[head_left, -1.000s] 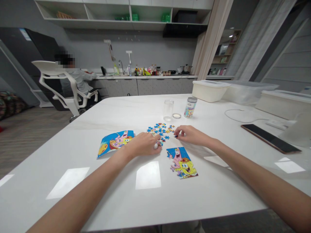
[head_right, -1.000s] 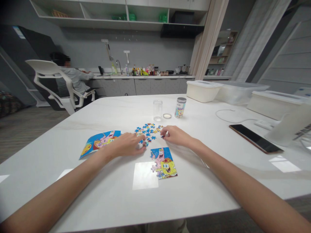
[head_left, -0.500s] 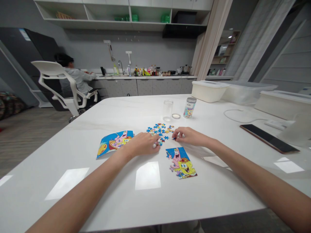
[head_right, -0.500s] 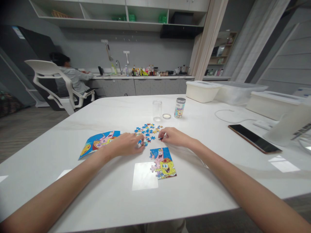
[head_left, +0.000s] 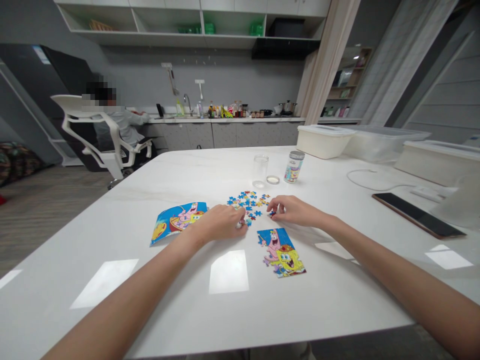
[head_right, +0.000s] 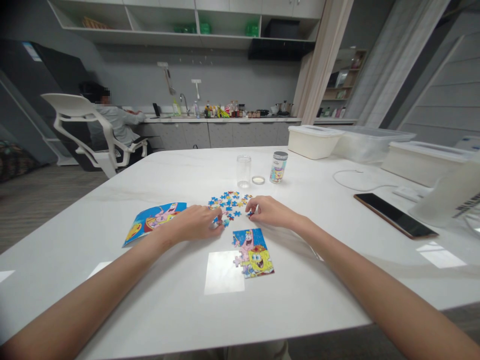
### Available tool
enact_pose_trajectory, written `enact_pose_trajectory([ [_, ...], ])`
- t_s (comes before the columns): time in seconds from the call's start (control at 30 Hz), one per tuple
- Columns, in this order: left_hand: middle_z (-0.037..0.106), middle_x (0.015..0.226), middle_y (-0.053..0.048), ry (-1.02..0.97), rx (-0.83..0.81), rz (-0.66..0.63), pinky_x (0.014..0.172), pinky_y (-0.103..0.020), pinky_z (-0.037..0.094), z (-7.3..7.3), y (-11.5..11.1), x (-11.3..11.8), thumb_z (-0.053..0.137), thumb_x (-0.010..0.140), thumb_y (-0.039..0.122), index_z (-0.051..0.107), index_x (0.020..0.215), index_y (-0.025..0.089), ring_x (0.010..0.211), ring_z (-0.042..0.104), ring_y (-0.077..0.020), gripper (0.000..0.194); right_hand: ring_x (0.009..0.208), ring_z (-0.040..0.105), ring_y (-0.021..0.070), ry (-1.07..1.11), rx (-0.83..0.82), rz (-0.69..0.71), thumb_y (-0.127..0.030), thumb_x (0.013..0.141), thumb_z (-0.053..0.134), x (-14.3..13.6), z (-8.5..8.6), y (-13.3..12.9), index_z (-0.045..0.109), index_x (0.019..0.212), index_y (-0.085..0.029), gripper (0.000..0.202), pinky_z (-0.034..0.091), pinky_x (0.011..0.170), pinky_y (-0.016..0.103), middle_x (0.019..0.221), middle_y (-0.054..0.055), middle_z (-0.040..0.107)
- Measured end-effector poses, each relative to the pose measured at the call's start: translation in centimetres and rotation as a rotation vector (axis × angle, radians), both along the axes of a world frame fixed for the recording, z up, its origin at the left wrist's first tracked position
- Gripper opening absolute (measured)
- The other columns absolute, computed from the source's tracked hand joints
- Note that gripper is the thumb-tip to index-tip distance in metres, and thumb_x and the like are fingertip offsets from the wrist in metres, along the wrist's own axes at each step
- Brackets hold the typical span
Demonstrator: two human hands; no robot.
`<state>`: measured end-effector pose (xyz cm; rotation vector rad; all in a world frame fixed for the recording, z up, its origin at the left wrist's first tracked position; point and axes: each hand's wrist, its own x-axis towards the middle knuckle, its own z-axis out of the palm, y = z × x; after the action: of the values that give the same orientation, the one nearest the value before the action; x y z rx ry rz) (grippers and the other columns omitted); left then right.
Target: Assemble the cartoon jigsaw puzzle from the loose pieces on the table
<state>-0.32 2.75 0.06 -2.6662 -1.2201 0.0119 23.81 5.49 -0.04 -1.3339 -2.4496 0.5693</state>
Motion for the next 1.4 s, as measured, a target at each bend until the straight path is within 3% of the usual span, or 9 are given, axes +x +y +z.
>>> enact_pose_trajectory([
  [0.33,0.067,0.074,-0.008,0.004,-0.014,0.002,0.060,-0.031,0.044,-0.04,0.12,-0.04,0.041,0.087,0.032,0.058,0.098,0.017,0.065,0.064,-0.0210,0.025,0.068,0.058,0.0156,0.005,-0.028,-0.007,-0.024,0.078,0.062,0.04,-0.40,0.03,0.067,0.090,-0.017,0.014,0.042,0.063,0.026,0.077,0.003,0.067],
  [0.6,0.067,0.075,-0.010,-0.025,-0.039,0.001,0.062,-0.033,0.045,0.18,0.02,-0.05,0.040,0.088,0.027,0.057,0.098,0.016,0.066,0.064,-0.0231,0.023,0.069,0.061,0.0148,0.047,0.043,-0.005,-0.008,0.076,0.055,0.10,-0.75,0.31,0.065,0.092,-0.019,0.022,0.045,0.065,0.026,0.084,0.003,0.071],
  [0.87,0.070,0.078,-0.009,0.017,-0.013,-0.027,0.061,-0.032,0.044,0.36,0.07,-0.01,0.037,0.090,0.026,0.057,0.097,0.017,0.068,0.066,-0.0230,0.023,0.067,0.060,0.0150,0.087,0.030,-0.042,-0.011,0.077,0.056,-0.05,-0.86,0.24,0.060,0.101,-0.018,0.025,0.045,0.062,0.026,0.083,0.004,0.069],
  [1.2,0.069,0.075,-0.007,0.029,-0.007,-0.019,0.060,-0.030,0.043,0.63,-0.02,-0.09,0.036,0.092,0.026,0.055,0.098,0.018,0.067,0.065,-0.0212,0.021,0.068,0.060,0.0142,0.090,0.041,-0.048,-0.010,0.076,0.053,-0.19,-0.68,0.06,0.057,0.083,-0.019,0.012,0.042,0.062,0.024,0.081,0.001,0.068],
  [1.4,0.065,0.067,-0.005,0.064,-0.011,-0.087,0.056,-0.029,0.039,0.35,0.10,-0.23,0.037,0.087,0.022,0.054,0.102,0.018,0.062,0.062,-0.0210,0.022,0.069,0.060,0.0146,0.117,0.055,-0.014,-0.010,0.074,0.053,-0.28,-0.53,0.01,0.054,0.078,-0.019,0.010,0.042,0.062,0.024,0.079,0.000,0.066],
])
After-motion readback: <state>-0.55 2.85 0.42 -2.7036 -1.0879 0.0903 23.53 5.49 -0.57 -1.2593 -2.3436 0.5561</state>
